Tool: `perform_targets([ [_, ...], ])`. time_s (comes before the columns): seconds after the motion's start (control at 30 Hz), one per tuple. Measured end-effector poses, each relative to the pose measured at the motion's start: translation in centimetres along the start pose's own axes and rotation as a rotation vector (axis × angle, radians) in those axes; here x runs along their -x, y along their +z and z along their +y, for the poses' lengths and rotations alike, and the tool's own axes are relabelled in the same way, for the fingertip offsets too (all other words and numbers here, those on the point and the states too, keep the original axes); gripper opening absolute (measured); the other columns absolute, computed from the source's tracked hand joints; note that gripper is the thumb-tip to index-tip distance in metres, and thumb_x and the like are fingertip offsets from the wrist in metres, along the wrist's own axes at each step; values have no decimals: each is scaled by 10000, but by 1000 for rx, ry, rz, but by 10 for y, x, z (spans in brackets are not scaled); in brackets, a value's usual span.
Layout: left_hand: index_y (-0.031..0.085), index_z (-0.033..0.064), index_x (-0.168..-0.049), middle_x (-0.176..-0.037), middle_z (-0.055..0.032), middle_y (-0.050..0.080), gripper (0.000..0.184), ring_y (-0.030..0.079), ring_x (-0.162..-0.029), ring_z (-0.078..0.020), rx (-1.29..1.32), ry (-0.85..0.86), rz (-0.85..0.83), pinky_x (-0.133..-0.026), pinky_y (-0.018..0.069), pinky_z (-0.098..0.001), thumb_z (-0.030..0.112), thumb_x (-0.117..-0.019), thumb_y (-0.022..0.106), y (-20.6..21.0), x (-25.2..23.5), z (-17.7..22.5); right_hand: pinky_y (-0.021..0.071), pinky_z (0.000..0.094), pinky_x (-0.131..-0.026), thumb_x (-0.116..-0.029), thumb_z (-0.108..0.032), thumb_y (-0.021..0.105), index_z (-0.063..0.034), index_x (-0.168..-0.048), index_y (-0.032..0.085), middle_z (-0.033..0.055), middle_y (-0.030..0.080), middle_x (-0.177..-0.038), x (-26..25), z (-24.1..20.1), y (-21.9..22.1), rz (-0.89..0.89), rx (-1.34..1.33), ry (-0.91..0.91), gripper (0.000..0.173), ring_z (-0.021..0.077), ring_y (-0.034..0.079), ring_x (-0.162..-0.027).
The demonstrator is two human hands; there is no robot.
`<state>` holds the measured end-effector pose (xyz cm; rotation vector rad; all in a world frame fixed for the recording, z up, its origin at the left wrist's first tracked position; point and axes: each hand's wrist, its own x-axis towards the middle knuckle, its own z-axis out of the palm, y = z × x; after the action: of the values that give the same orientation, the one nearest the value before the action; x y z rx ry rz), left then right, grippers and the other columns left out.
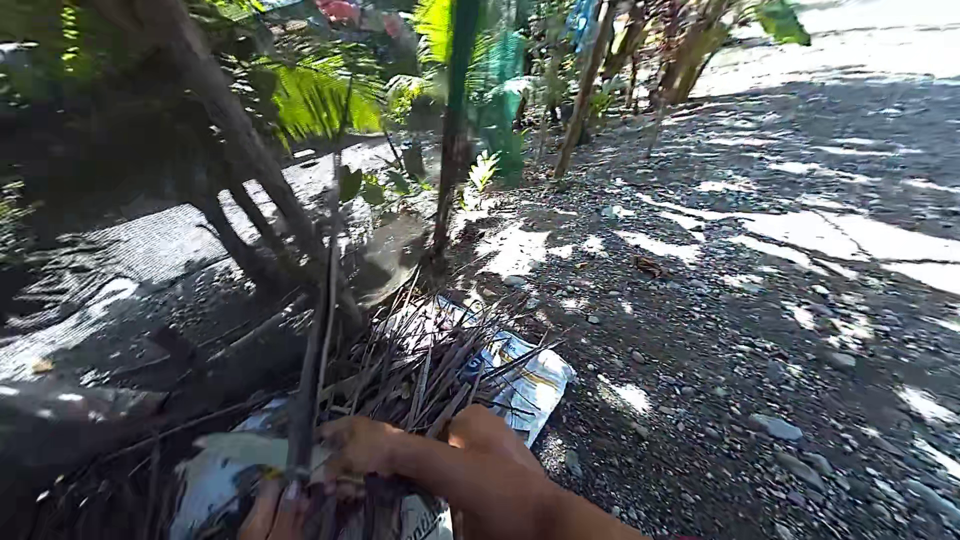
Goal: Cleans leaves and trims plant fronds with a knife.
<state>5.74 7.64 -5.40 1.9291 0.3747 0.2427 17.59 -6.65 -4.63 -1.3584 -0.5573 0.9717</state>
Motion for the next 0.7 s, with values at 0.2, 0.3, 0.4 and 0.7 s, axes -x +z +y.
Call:
perform_targets([
  [0.2, 646, -31, -1135, -731, 34, 542, 258, 442, -555, -5, -66, -74, 65, -523, 378, -176, 80, -1062, 425, -6, 6, 6, 463, 220, -470, -1001, 5, 532, -23, -1364, 463, 2, 571, -717, 2, -14, -4, 10, -73, 40, 371, 65, 525, -504],
  [0.3, 645, -17, -1133, -742, 36, 534, 259, 453, -581, -16, -95, -107, 26, -549, 385, -186, 77, -1073, 411, -13, 10, 12, 460, 218, -459, -1009, 28, 500, -29, -1301, 475, 5, 568, -702, 3, -17, -3, 30, -126, 60, 298, 72, 528, -492],
  [0.4, 647, -9, -1125, -738, 43, 521, 258, 436, -575, -10, -111, -127, -11, -546, 377, -179, 74, -1077, 408, -24, 16, 13, 462, 214, -426, -1012, 55, 475, -30, -1201, 475, 19, 573, -668, 2, -19, -8, 124, -228, 68, 208, 81, 532, -460],
  [0.7, 633, 4, -1090, -694, 78, 483, 230, 390, -529, 15, -126, -222, -146, -492, 329, -149, 45, -1076, 407, -73, 28, 18, 460, 216, -384, -1037, 44, 448, -28, -1151, 470, 37, 550, -646, -8, -25, -12, 225, -361, 106, 137, 94, 520, -421],
])
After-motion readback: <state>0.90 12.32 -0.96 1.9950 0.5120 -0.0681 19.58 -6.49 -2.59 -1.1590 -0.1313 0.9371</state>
